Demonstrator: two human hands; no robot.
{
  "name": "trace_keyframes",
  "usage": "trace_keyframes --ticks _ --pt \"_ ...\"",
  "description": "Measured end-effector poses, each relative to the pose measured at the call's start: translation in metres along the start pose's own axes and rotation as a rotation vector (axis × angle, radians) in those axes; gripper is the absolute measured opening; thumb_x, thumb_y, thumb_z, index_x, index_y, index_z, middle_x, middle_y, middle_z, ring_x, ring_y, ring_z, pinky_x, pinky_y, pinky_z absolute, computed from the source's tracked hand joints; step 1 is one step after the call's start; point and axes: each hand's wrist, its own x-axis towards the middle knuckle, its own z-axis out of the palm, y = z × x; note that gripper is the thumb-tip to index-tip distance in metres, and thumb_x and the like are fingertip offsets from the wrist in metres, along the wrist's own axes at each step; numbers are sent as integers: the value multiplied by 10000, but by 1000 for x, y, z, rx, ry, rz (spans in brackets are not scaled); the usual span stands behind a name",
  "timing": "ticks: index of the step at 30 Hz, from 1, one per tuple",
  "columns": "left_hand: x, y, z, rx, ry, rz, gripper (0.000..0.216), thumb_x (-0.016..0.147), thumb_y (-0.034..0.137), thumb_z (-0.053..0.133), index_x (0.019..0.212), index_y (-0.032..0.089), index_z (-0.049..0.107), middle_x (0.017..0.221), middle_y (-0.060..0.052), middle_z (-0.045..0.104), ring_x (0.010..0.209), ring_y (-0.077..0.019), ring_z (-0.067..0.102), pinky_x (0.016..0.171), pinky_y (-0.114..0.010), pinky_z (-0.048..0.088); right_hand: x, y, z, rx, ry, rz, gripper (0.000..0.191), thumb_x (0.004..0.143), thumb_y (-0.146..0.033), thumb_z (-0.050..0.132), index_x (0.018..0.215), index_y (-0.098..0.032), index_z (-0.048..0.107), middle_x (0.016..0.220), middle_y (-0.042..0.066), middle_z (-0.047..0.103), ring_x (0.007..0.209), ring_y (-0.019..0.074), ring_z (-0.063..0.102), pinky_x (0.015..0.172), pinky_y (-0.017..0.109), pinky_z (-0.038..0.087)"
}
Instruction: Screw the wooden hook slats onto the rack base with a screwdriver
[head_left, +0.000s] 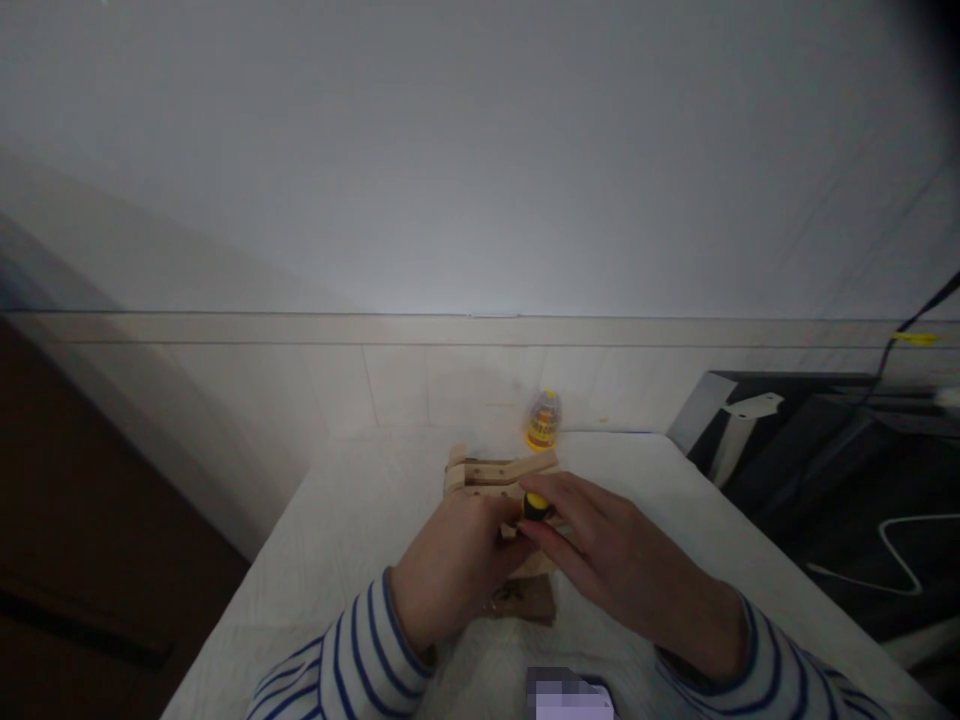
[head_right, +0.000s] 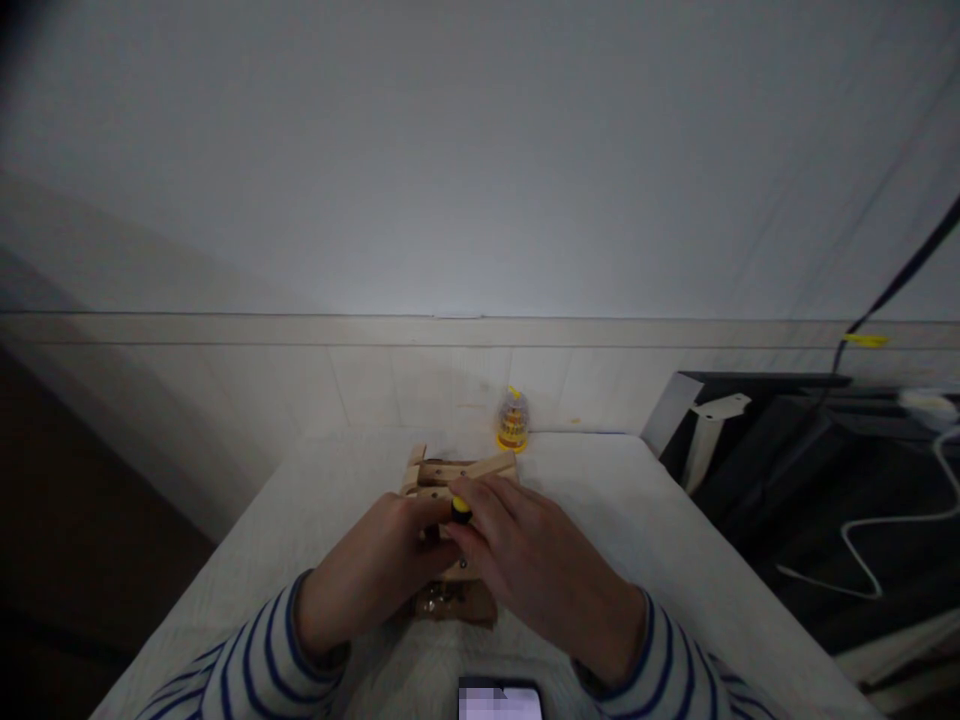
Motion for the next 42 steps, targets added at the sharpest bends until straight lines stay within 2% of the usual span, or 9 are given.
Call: trace_keyframes --ticks 5,12,18,29,35,42 --pt "0 -3 2 6 -24 -36 132 791 124 532 799 148 661 778 -38 684 693 -151 616 641 -241 447 -1 0 -3 -20 19 -35 385 880 -220 468 1252 -155 392 1123 125 612 1022 218 593 838 407 529" --pt "0 -2 1 0 -49 -49 161 801 153 518 860 143 667 772 -40 694 650 -148 625 576 -228 428 0 0 -1 -41 53 -72 294 903 -188 407 1192 -192 467 1088 94 638 997 209 609 822 408 541" --pt "0 0 1 -35 -62 -31 200 780 104 497 884 147 663 829 -41 693 701 -150 624 613 -228 442 0 1 0 -53 38 -74 265 915 -202 400 1173 -181 458 1064 92 637 975 210 611 811 398 545" --pt "0 0 1 6 -51 -25 200 756 86 500 848 146 667 747 -28 682 629 -135 610 569 -218 421 2 -1 1 -33 48 -50 235 910 -216 410 1119 -160 498 1003 108 645 926 212 626 772 388 556" --pt "1 -1 0 8 -16 -21 155 782 150 538 850 159 677 668 -3 660 545 -114 574 614 -233 444 1 1 1 -44 19 -55 264 918 -215 399 1164 -149 467 1051 115 638 971 217 607 805 410 544" --pt "0 -3 0 8 -24 -48 139 785 147 543 821 143 677 720 -27 682 595 -131 598 590 -228 427 0 0 -2 -87 41 -93 354 898 -184 425 1243 -104 421 1148 143 608 1057 215 576 859 390 525"
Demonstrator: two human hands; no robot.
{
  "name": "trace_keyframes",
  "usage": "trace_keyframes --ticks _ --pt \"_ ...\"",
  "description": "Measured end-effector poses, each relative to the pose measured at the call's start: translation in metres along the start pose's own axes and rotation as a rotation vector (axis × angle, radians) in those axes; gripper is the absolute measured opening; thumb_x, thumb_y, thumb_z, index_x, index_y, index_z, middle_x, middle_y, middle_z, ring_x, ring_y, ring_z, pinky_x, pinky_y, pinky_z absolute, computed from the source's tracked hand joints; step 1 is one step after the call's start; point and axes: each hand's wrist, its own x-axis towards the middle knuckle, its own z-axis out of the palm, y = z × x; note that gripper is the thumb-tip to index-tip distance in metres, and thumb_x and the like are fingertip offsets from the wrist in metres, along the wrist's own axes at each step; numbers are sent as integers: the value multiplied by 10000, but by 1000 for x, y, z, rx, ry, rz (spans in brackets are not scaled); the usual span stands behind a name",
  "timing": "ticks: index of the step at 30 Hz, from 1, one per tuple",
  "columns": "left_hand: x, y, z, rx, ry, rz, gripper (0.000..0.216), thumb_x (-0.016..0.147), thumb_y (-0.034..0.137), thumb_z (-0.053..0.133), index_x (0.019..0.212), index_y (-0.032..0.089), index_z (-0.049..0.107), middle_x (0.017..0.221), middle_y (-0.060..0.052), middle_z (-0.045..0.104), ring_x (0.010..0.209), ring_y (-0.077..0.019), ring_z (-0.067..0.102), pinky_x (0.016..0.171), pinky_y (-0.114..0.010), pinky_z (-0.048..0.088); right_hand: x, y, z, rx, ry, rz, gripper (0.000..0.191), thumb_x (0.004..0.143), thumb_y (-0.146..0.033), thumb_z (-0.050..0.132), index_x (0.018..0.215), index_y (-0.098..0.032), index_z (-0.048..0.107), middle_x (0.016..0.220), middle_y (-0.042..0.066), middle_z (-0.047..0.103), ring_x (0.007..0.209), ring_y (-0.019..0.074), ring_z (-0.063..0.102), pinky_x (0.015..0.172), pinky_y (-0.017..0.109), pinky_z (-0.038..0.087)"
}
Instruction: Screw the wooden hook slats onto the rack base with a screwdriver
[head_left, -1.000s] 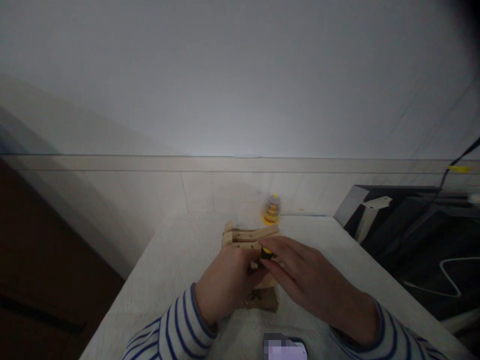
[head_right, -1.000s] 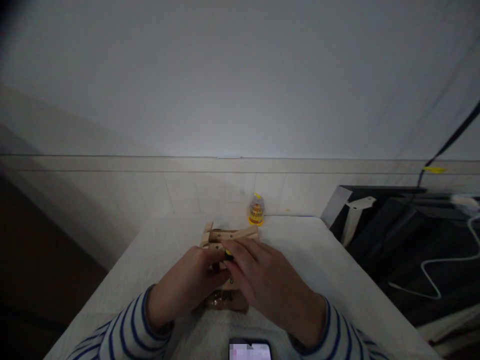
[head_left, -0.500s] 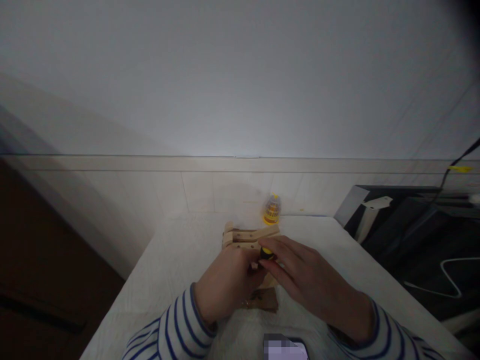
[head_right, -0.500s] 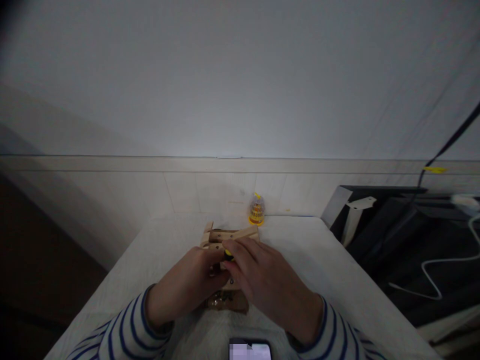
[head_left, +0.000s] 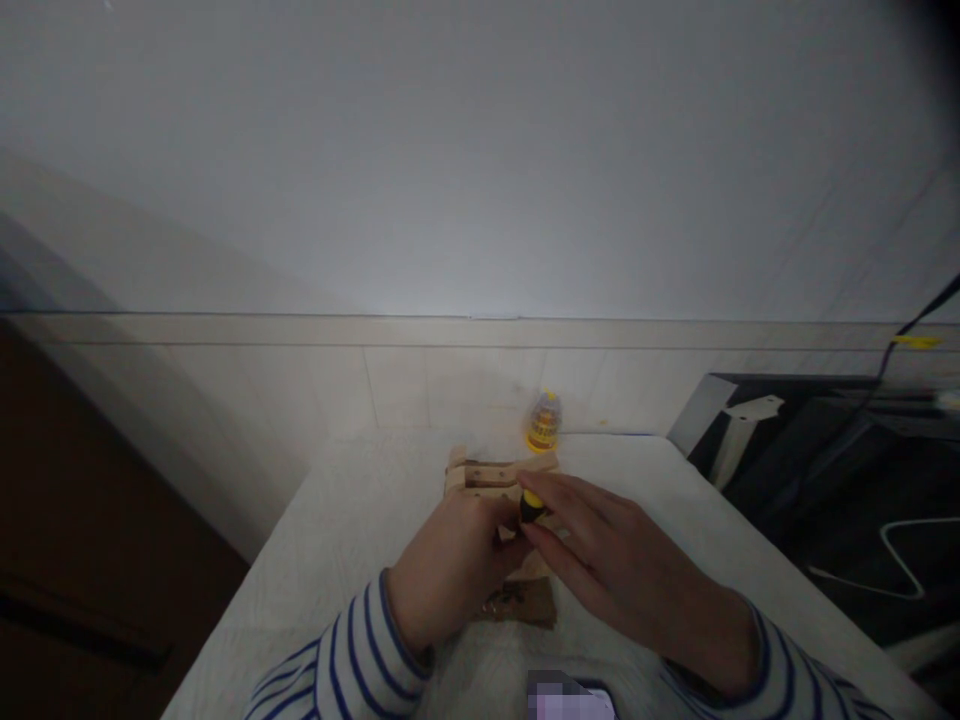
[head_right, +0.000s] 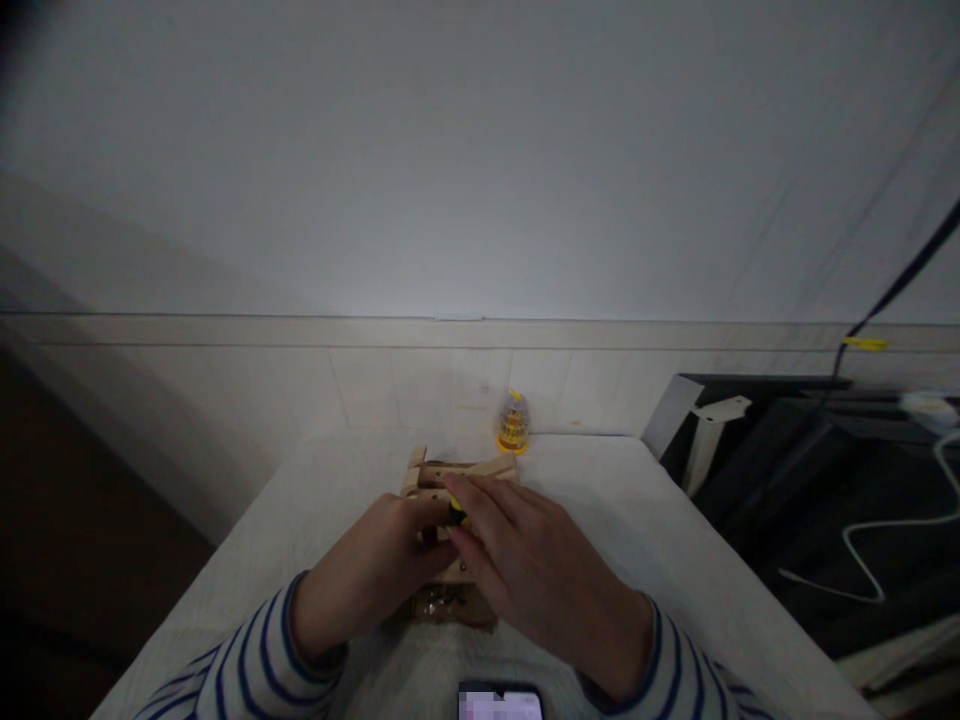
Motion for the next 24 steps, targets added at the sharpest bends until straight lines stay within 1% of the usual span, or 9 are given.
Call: trace_keyframes --ticks 5,8,12,16,22,24 --pt "0 2 -1 7 -9 -1 148 773 129 545 833 139 680 722 -29 686 580 -128 589 594 -232 428 1 -1 -2 -6 19 -21 282 899 -154 391 1159 -113 494 1078 131 643 1004 209 607 829 376 542" --pt "0 2 -1 4 -17 4 143 773 123 542 812 140 679 707 -26 683 584 -128 592 588 -228 424 1 -1 -1 -14 12 -24 272 903 -157 391 1152 -106 487 1071 132 643 987 211 610 820 386 544" --pt "0 0 0 -12 -27 11 160 783 133 532 847 146 679 750 -32 692 631 -138 615 560 -218 411 1 0 -1 -19 5 -13 258 902 -163 405 1144 -120 484 1060 122 644 973 214 612 812 397 546" --pt "-1 -1 0 -5 -35 1 167 776 123 525 839 145 678 727 -29 687 616 -136 612 552 -218 406 1 1 0 -9 14 -12 250 900 -181 424 1136 -129 491 1045 120 649 958 214 620 804 395 549" --pt "0 1 -1 -28 -34 28 193 769 98 518 877 154 668 784 -24 695 659 -136 623 583 -218 415 1 2 1 1 14 -7 252 901 -192 429 1134 -118 492 1038 131 649 954 223 623 793 406 552" --pt "0 1 0 -21 -31 33 197 764 85 513 867 153 667 772 -22 692 645 -132 617 580 -218 414 1 2 1 3 8 -8 250 904 -187 422 1133 -113 490 1040 136 646 955 225 621 792 407 552"
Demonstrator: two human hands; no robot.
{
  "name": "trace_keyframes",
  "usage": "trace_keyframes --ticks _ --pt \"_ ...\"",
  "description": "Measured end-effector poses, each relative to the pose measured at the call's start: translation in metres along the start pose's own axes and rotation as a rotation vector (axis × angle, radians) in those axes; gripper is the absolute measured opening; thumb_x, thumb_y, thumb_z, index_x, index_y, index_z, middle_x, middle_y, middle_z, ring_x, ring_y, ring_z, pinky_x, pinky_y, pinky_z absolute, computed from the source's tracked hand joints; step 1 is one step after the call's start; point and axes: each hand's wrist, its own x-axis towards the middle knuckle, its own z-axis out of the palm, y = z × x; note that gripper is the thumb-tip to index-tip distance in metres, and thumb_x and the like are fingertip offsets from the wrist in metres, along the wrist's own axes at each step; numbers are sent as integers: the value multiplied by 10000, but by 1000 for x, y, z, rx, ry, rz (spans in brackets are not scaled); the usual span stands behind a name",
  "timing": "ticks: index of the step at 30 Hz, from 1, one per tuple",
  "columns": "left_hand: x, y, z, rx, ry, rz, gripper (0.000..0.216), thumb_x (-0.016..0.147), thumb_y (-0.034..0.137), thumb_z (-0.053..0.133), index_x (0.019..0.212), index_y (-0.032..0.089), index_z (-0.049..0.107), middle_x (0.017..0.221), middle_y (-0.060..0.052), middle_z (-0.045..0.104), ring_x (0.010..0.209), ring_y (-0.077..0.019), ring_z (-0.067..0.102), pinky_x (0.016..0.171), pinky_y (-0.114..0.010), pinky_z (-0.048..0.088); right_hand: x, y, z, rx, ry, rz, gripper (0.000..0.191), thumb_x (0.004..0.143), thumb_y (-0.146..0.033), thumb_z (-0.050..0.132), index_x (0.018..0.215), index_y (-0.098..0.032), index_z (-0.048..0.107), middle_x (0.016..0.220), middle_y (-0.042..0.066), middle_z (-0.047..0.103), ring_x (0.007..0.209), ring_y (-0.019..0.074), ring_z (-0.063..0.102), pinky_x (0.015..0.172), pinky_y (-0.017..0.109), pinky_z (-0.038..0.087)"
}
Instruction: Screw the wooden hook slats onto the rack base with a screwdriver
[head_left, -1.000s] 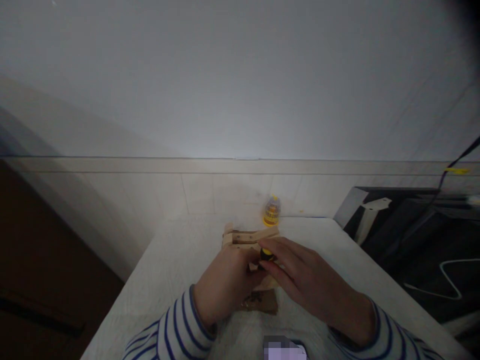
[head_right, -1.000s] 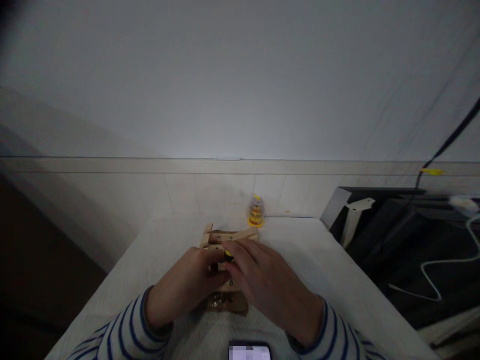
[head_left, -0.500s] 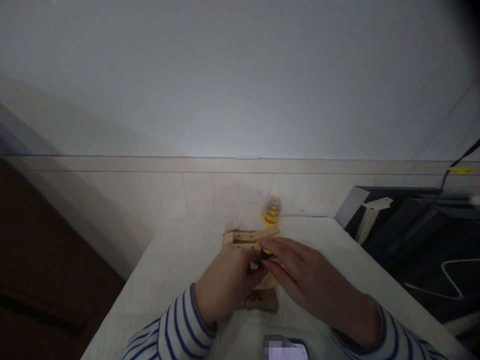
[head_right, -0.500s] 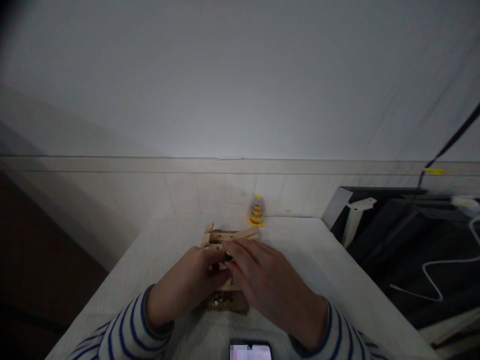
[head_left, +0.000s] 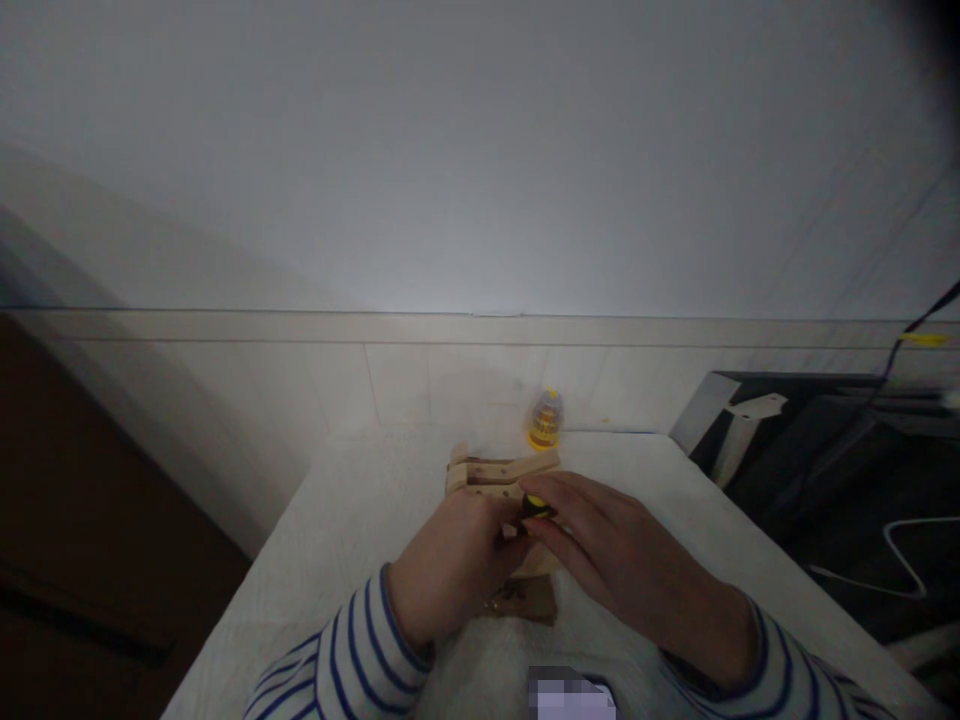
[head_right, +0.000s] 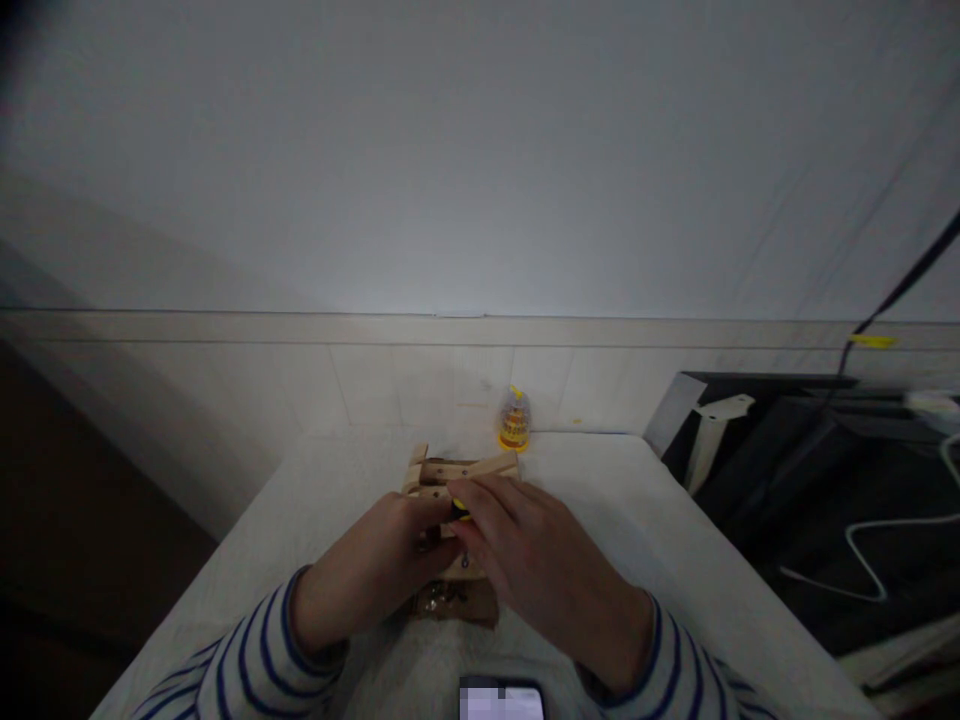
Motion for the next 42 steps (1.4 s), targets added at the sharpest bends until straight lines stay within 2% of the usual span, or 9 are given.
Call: trace_keyframes --ticks 8,12,15,18,21,26,30,38,42 --pt "-1 -1 1 8 53 8 149 773 135 573 877 168 674 714 -1 684 564 -117 589 631 -234 434 1 -1 0 -16 2 0 246 907 -178 404 1134 -127 484 1040 121 648 960 217 618 804 400 550" --pt "-1 -2 1 41 68 1 101 793 160 572 808 158 672 736 -15 688 585 -123 595 622 -233 433 0 -3 -1 -48 6 -11 309 903 -190 418 1200 -107 447 1092 138 630 1013 221 596 830 405 540" --pt "0 -2 1 51 55 -13 103 791 153 570 800 154 672 724 -20 684 591 -126 600 606 -229 433 0 -4 -2 -57 11 -18 338 901 -176 412 1230 -104 429 1131 144 614 1051 219 578 854 401 529" --pt "0 -1 0 49 33 -33 119 793 158 563 851 150 668 754 -30 688 641 -142 621 586 -226 433 0 -4 -3 -48 7 -16 296 901 -155 388 1182 -119 475 1106 131 630 1027 215 592 848 397 533" --pt "-1 1 -1 45 19 -37 131 799 158 549 872 146 657 743 -27 683 610 -133 613 581 -227 436 1 -4 -3 -28 17 -10 282 904 -165 390 1164 -125 494 1084 129 643 996 217 610 826 401 543" --pt "-1 1 -1 45 -1 -35 138 797 143 524 832 143 657 705 -22 672 600 -132 605 568 -224 429 0 -2 -1 -14 26 6 269 909 -184 400 1157 -144 497 1078 118 647 988 214 615 823 408 544" --pt "-1 1 0 36 -5 -24 150 788 130 523 845 139 662 791 -42 685 686 -149 621 609 -233 443 -1 -1 1 -12 5 22 259 918 -200 398 1154 -144 487 1083 117 639 995 213 607 828 410 540" --pt "-1 0 0 38 26 -2 167 780 108 520 874 157 650 749 -20 679 662 -141 622 659 -247 458 0 0 5 12 30 16 250 924 -198 385 1141 -119 479 1058 137 633 990 213 608 828 395 544" --pt "-1 2 -1 56 49 -9 113 791 161 557 849 165 654 726 -16 675 696 -160 630 700 -271 467 -1 0 4 13 35 23 250 914 -197 403 1142 -133 485 1062 131 632 1002 211 603 833 396 542"
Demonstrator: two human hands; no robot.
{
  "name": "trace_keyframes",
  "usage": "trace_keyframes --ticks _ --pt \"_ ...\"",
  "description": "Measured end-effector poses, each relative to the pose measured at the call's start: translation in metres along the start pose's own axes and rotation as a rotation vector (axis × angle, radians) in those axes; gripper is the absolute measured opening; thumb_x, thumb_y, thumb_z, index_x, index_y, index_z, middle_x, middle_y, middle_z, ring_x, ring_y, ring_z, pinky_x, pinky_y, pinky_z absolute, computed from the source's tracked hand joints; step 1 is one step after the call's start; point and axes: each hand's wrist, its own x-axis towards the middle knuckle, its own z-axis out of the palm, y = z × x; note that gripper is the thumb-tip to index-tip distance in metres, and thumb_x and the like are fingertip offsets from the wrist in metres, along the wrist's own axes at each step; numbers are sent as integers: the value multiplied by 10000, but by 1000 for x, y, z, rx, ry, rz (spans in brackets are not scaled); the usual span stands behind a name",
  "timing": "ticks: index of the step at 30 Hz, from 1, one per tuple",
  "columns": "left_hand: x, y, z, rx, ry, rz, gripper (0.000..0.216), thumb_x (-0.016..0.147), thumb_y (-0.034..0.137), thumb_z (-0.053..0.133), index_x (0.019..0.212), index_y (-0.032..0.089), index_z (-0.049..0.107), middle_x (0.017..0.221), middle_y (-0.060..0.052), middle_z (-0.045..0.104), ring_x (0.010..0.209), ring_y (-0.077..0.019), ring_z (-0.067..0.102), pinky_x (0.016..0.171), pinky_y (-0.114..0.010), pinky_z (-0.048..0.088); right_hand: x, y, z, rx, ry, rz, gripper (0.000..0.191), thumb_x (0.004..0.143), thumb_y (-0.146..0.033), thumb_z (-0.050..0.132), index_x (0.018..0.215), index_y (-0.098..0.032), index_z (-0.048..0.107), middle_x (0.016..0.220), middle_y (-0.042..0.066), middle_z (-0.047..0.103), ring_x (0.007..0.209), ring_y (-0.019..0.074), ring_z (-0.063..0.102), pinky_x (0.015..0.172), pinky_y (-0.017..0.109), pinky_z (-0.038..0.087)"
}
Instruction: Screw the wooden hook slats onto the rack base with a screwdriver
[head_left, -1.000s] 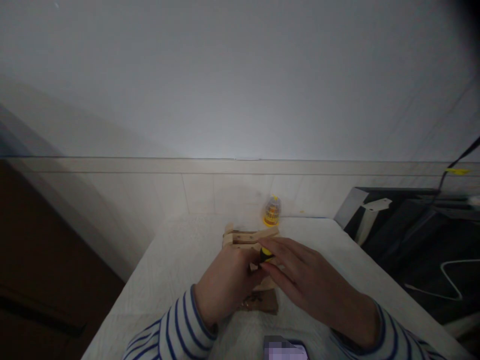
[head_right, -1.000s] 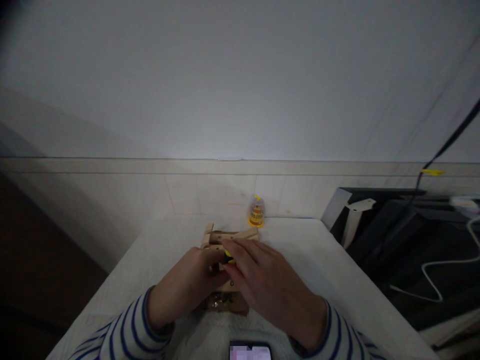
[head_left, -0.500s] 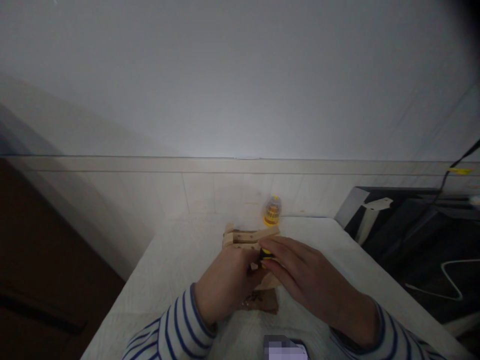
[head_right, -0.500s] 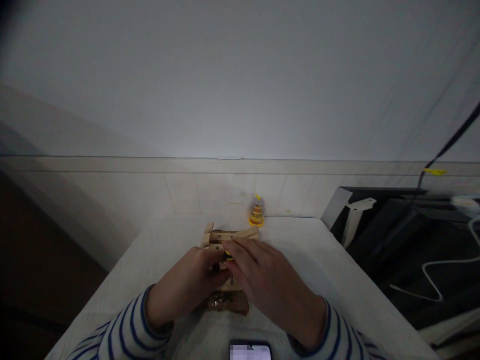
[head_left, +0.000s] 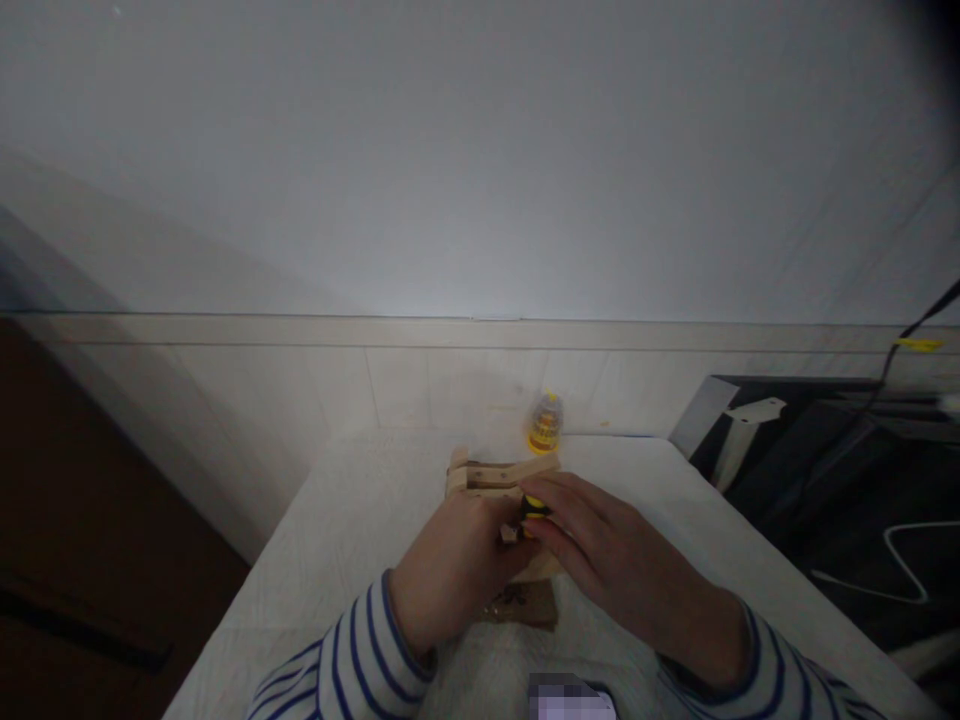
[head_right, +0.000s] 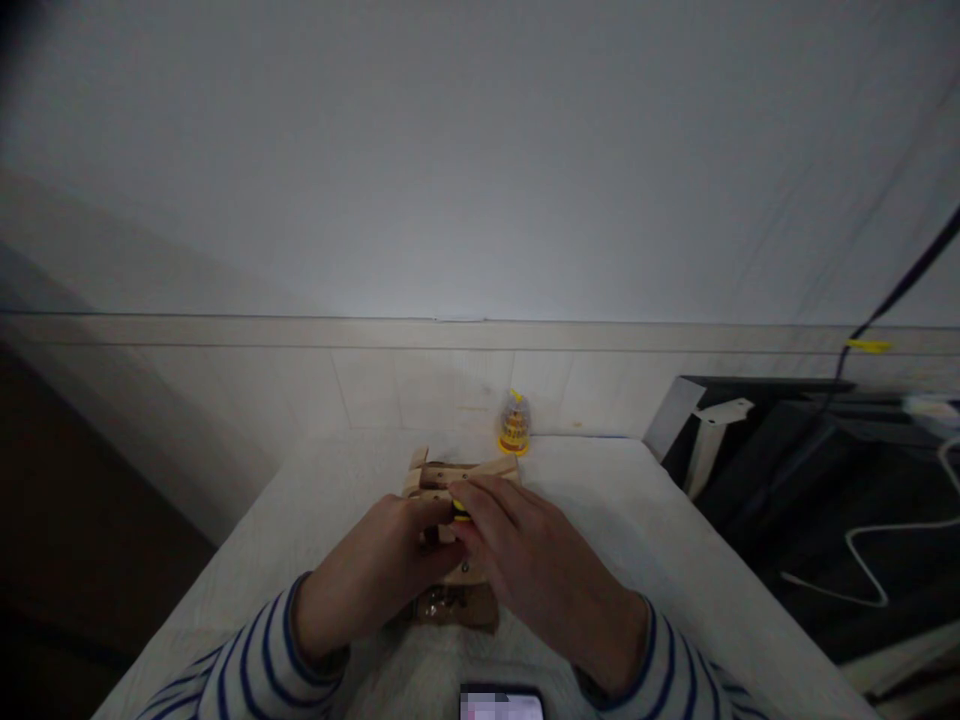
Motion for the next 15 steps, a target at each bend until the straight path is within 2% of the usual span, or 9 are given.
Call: trace_keyframes --ticks 5,8,11,15 --pt "0 0 0 -22 -16 -2 128 821 157 537 875 163 654 860 -38 693 778 -172 643 689 -259 467 0 -1 -4 -16 2 -2 296 893 -187 431 1185 -156 474 1081 117 628 1017 210 596 837 399 539" --pt "0 -2 2 -10 -7 -1 124 808 139 542 856 160 654 848 -38 692 744 -162 639 671 -249 465 1 -3 -8 -36 -9 -16 355 883 -195 445 1236 -158 444 1119 126 618 1054 225 578 846 417 532" --pt "0 -3 3 -1 -6 -8 135 808 146 547 891 159 654 836 -41 695 695 -154 632 655 -248 463 1 -5 -10 -56 -6 -34 340 883 -170 425 1221 -152 461 1125 125 617 1056 224 574 860 420 523" --pt "-1 -2 2 -2 -13 -8 176 829 167 530 953 161 654 894 -56 696 751 -168 640 647 -248 464 1 -5 -10 -75 -15 -48 306 890 -151 401 1182 -132 492 1120 128 615 1044 220 574 870 412 518"
